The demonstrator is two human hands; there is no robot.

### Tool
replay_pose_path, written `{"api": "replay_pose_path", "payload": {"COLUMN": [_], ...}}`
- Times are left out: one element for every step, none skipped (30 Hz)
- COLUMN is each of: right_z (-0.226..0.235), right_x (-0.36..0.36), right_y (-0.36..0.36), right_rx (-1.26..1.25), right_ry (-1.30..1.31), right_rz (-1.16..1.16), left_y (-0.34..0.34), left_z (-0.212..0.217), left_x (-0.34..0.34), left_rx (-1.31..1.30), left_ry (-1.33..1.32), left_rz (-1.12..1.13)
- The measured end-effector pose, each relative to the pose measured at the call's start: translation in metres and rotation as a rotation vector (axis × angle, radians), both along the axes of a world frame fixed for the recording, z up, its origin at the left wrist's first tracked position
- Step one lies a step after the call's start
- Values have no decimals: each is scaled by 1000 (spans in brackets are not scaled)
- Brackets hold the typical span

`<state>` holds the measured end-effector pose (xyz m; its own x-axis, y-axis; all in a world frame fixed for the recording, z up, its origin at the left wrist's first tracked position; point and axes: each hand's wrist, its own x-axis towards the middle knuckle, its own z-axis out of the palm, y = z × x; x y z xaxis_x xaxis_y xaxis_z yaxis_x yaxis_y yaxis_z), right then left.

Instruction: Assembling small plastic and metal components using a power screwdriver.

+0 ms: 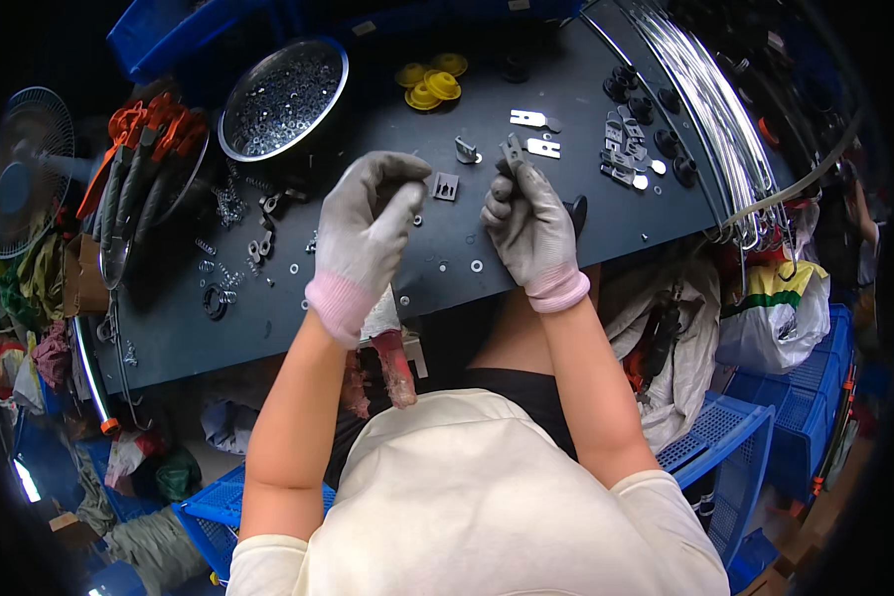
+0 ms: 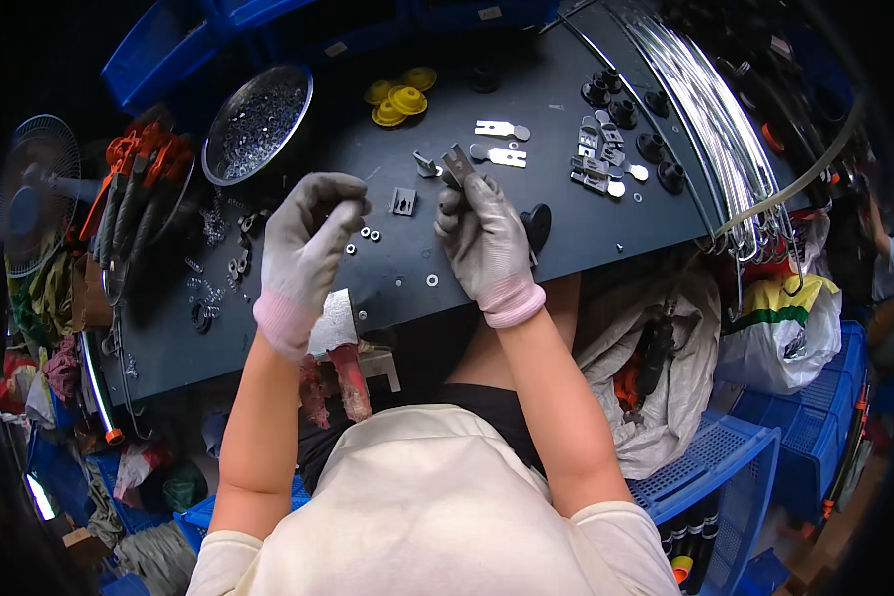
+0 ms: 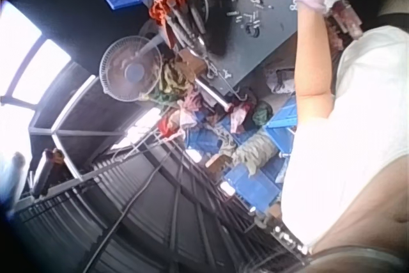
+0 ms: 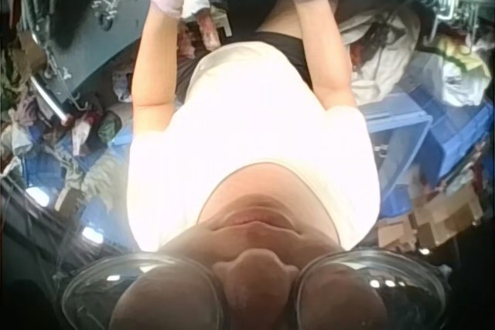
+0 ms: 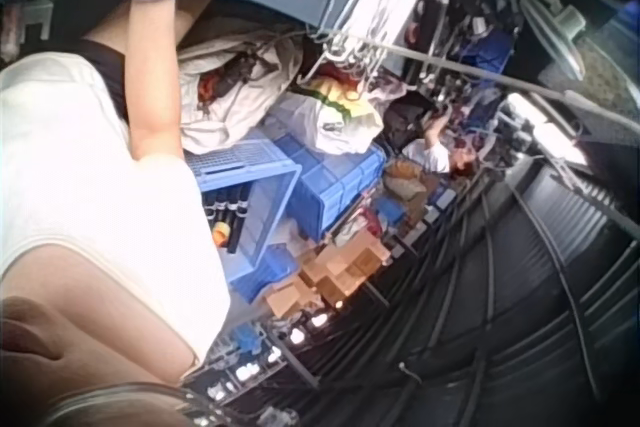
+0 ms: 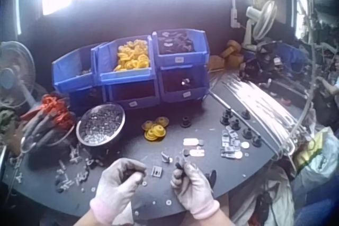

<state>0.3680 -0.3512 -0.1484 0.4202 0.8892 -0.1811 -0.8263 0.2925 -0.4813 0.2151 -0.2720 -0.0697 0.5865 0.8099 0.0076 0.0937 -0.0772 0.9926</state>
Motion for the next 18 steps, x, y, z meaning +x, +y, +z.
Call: {"api": "replay_pose_path", "payload": {"right_z": [-4,-5,0,9,21,34,56,77,89,96,95,93,91,87,82,74,70,65], "right_x": [4,7,3,4,5,14,21,29,38,47,54,52,47,40,32,26,21,17], "right_y": [-2,-4,-4,-10,-21,-27,-37,-53,-65,-76,-83,-87,-89,-92,-95,-103,-106,-108], "right_rx": [81,163,140,133,366,600,724,835,879,926,886,879,748,618,522,339,84,-179], "right_ry": [27,53,70,68,12,-56,-171,-290,-332,-377,-442,-456,-486,-512,-427,-388,-555,-710], "right_rz": [55,108,75,67,151,225,193,153,157,162,98,85,-40,-163,-186,-289,-362,-432], "left_y": [8,15,21,23,19,13,7,-2,-8,-20,-33,-43,-46,-45,-43,-41,-36,-30], "left_z": [-5,-7,-11,-13,-16,-18,-14,-13,-17,-18,-19,-20,-24,-32,-40,-44,-49,-52], "left_x": [4,9,15,19,25,36,42,49,55,63,72,83,93,103,108,109,106,101], "left_rx": [206,207,399,594,769,909,893,869,838,843,868,897,902,899,891,895,827,757], "left_ry": [120,114,230,342,345,373,336,292,214,182,260,334,325,466,610,604,496,392], "left_rz": [35,29,-67,-165,-170,-203,-280,-366,-509,-569,-588,-613,-614,-681,-745,-746,-704,-664]}}
